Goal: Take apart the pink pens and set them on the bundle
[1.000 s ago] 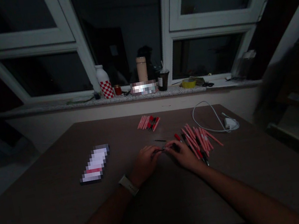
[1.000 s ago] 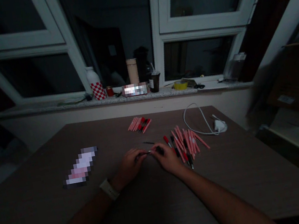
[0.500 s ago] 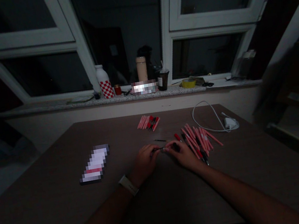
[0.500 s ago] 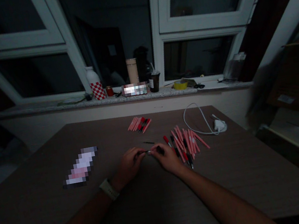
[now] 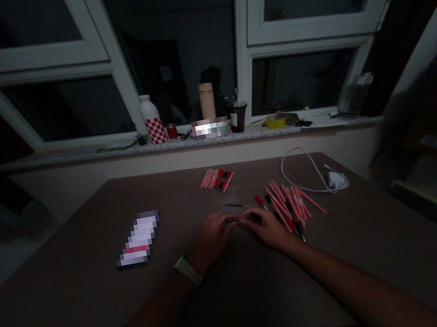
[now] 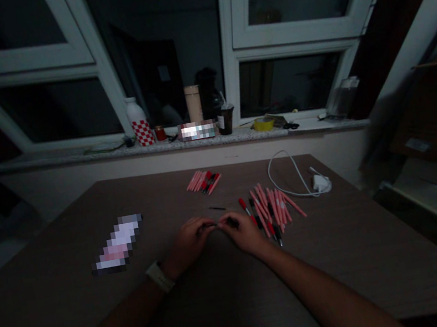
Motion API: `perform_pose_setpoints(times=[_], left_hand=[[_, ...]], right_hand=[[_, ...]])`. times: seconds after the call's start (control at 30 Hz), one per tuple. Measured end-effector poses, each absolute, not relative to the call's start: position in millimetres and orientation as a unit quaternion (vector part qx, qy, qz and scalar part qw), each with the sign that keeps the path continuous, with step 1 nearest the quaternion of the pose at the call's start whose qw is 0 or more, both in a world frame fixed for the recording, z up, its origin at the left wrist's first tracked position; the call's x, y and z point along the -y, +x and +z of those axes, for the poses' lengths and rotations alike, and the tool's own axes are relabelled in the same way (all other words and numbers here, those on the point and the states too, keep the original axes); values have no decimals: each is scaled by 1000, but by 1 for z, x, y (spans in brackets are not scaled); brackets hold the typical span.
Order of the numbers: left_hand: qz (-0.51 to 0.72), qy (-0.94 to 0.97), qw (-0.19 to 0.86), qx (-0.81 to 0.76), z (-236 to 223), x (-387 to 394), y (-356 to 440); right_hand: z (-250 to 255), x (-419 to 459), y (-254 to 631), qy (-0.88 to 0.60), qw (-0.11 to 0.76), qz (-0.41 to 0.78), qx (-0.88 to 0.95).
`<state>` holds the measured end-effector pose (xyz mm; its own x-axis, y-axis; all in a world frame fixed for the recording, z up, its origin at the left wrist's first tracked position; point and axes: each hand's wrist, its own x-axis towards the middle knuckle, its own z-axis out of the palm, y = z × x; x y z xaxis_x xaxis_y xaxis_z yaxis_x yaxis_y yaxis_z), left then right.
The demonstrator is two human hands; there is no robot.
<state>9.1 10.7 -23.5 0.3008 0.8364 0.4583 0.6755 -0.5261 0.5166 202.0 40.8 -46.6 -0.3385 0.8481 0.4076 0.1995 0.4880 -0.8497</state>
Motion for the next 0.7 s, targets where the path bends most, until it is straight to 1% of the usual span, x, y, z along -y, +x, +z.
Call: perform_pose_setpoints(times=[0.27, 0.57, 0.7], left_hand=[[364, 775, 147, -496, -21, -9, 10], [356, 785, 126, -491, -24, -10, 8], [359, 782, 121, -495, -24, -9, 9]], right_hand=[[-45, -40, 202, -362, 443, 354, 740], [-37, -35, 202, -387, 402, 353, 751], [-37, -35, 202, -390, 401, 358, 747]])
